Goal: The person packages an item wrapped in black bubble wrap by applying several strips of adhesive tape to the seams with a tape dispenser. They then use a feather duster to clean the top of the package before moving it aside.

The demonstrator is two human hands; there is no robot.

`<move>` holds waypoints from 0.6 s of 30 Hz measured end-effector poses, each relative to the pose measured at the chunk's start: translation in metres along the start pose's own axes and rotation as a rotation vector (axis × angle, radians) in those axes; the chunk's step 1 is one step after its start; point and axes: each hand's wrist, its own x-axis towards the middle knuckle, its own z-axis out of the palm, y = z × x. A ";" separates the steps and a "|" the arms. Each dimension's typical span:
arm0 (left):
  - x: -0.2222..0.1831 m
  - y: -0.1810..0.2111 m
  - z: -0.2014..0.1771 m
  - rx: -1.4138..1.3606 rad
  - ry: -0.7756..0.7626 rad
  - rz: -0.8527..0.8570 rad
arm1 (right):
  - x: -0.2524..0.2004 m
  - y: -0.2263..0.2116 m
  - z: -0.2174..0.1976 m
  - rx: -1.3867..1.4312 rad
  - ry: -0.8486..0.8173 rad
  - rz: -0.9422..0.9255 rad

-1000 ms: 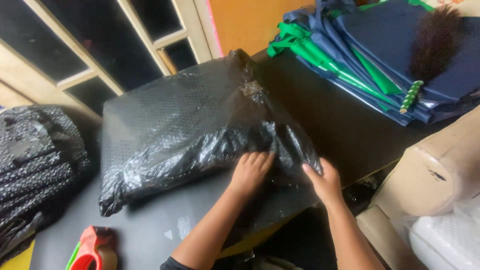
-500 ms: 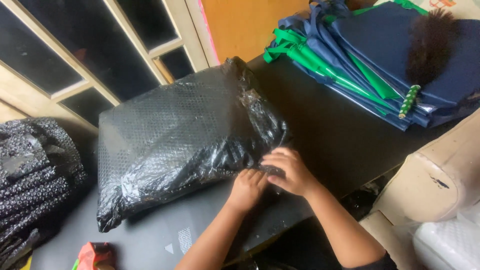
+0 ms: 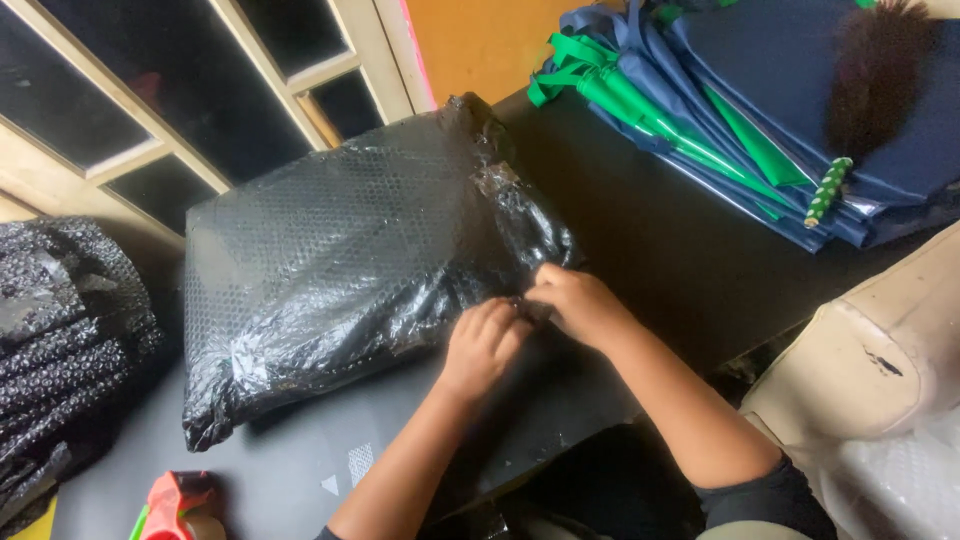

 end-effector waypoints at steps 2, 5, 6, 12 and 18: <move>-0.011 0.003 -0.005 0.153 0.025 0.195 | 0.008 -0.002 -0.006 -0.087 -0.071 0.024; 0.005 0.002 -0.004 0.147 -0.028 0.235 | 0.016 0.012 0.007 -0.057 -0.056 0.074; 0.004 -0.008 -0.004 0.148 -0.031 0.232 | 0.016 0.007 0.003 -0.055 -0.058 0.072; -0.006 -0.039 0.013 0.153 -0.199 0.127 | 0.003 -0.012 -0.015 0.223 0.244 0.136; -0.019 -0.042 0.026 0.163 -0.127 0.132 | -0.002 0.006 0.001 -0.223 0.520 -0.248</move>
